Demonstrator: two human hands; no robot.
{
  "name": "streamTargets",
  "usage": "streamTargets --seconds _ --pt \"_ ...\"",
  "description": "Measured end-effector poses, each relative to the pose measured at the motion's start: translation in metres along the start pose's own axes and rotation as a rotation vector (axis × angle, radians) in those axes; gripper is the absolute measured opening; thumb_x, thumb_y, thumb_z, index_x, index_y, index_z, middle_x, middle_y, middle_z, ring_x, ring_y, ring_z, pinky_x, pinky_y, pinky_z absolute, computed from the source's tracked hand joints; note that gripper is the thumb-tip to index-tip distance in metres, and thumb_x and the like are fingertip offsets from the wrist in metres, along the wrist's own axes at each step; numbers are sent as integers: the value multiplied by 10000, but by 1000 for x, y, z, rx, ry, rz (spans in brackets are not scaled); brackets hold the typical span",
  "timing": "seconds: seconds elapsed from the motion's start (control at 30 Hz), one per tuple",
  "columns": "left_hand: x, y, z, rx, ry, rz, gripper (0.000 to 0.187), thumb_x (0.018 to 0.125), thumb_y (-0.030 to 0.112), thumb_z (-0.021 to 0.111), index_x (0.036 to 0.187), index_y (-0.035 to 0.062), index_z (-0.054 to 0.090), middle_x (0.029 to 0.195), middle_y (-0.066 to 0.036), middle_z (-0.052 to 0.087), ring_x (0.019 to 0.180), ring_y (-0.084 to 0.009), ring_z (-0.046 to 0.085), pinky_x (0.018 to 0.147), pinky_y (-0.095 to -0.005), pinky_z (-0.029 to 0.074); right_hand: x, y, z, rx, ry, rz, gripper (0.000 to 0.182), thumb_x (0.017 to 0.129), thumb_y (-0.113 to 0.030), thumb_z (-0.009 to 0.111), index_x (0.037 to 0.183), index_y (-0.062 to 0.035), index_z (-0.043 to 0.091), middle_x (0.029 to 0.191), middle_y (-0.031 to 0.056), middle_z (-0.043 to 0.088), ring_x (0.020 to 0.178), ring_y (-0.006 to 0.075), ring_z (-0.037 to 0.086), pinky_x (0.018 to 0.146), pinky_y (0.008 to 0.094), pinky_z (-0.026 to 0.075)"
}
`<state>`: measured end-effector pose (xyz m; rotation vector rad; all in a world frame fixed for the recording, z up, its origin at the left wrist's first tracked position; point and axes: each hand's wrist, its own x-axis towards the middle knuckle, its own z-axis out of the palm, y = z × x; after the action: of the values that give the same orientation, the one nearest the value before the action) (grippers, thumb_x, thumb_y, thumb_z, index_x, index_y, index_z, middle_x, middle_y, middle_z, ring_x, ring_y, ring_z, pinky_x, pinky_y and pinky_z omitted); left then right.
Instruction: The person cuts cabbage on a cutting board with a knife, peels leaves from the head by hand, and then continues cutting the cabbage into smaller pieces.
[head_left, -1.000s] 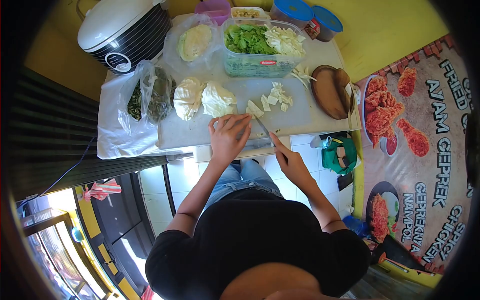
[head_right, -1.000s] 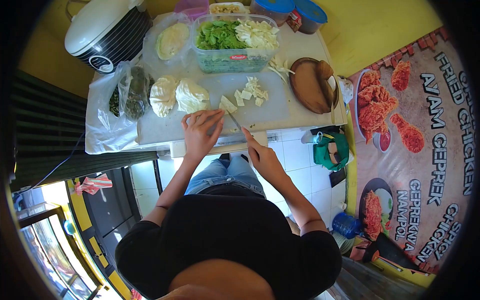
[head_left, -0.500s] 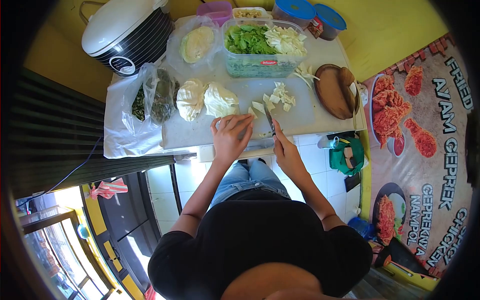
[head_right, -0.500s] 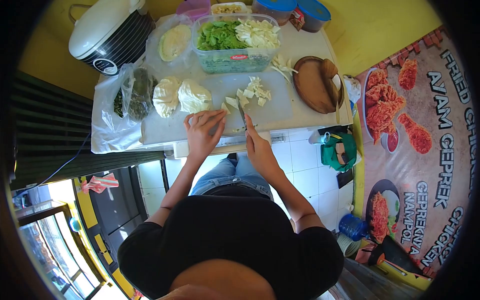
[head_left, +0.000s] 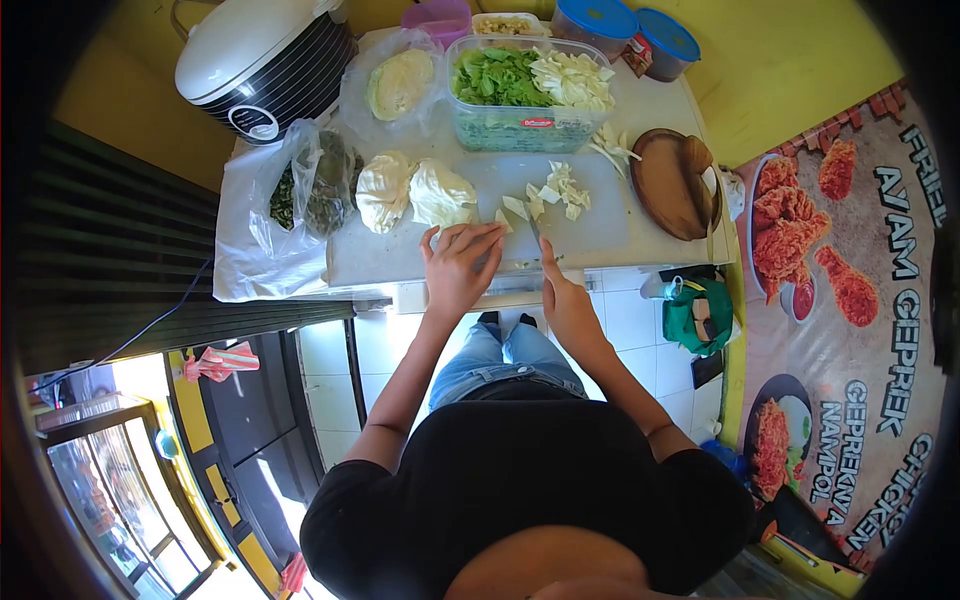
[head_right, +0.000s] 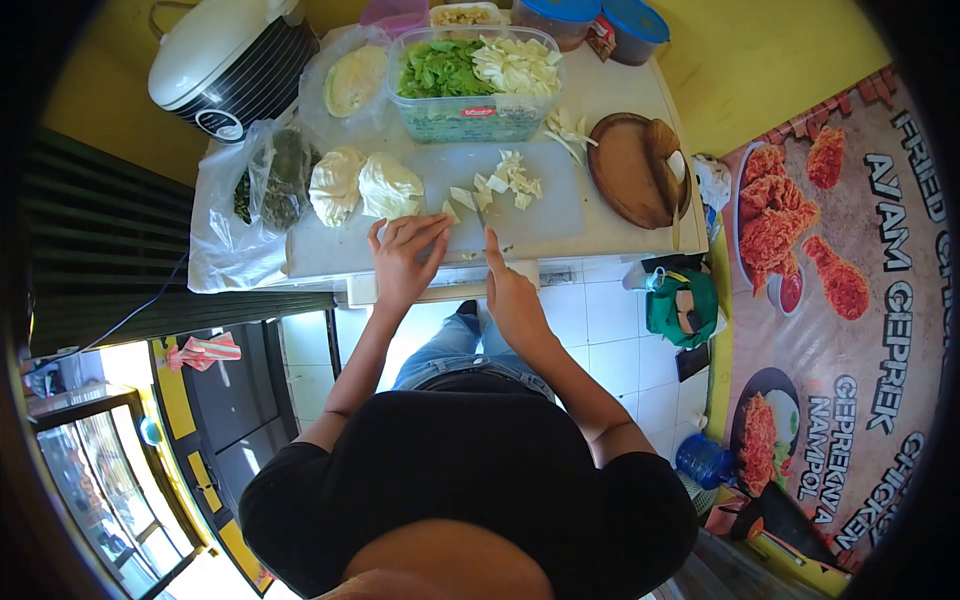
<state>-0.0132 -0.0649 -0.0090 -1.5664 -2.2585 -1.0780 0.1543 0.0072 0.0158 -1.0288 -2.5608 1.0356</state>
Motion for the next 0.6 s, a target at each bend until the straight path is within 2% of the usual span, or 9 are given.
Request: streamTargets --seconds 0.1,0.17,0.2,0.27,0.3,0.37,0.4,0.53,0.6 --pt "0 0 0 -16 9 5 177 828 216 689 996 186 734 1029 98 679 976 -111 583 1009 -417 282 -13 9 -5 10 -56 39 627 954 -77 450 1513 -134 172 671 259 593 602 404 609 596 457 488" --pt "-2 -1 1 -14 14 13 177 827 220 689 995 187 734 1036 93 680 977 -109 584 1010 -417 281 -14 16 -9 181 -21 4 565 976 -101 446 1502 -167 252 692 246 587 579 323 602 609 399 487" --pt "-2 -2 2 -12 16 24 176 826 224 690 993 187 735 1044 89 680 978 -106 584 1012 -418 280 -11 20 -9 178 -24 -4 565 976 -101 446 1502 -167 252 692 246 587 579 323 602 609 399 487" --pt "-2 -3 3 4 27 27 186 823 229 693 1000 188 732 1063 84 674 983 -112 583 1011 -415 282 -1 22 -12 347 -2 2 504 989 -118 451 1475 -182 335 667 190 537 560 210 532 599 330 454" --pt "-3 -3 2 15 30 35 196 819 233 697 1007 189 729 1082 78 667 988 -118 583 1011 -412 284 2 20 -17 349 -13 -2 504 989 -118 451 1475 -182 335 667 190 537 560 210 532 599 330 454" --pt "-5 0 0 29 9 14 220 821 249 694 1031 191 720 1116 70 653 1007 -125 576 1012 -413 287 8 15 -32 482 -142 137 487 992 -129 458 1466 -176 354 641 135 479 567 153 472 594 288 429" --pt "-5 2 -1 37 -14 -1 244 823 265 691 1056 192 711 1149 61 639 1026 -132 570 1013 -413 290 12 27 -28 396 -78 -4 488 989 -130 464 1462 -193 365 631 102 437 558 136 451 595 268 420" --pt "-7 3 4 73 -105 20 310 834 298 674 1128 197 675 1199 49 610 1070 -150 549 1024 -425 290 18 37 -33 351 -75 -106 475 985 -140 468 1448 -213 394 636 118 476 556 142 462 596 279 428" --pt "-7 0 4 87 -105 52 337 853 307 645 1172 198 648 1221 41 602 1099 -161 535 1050 -452 269 22 38 -37 343 -87 -206 472 974 -144 479 1433 -234 419 659 141 530 547 173 475 596 295 440"
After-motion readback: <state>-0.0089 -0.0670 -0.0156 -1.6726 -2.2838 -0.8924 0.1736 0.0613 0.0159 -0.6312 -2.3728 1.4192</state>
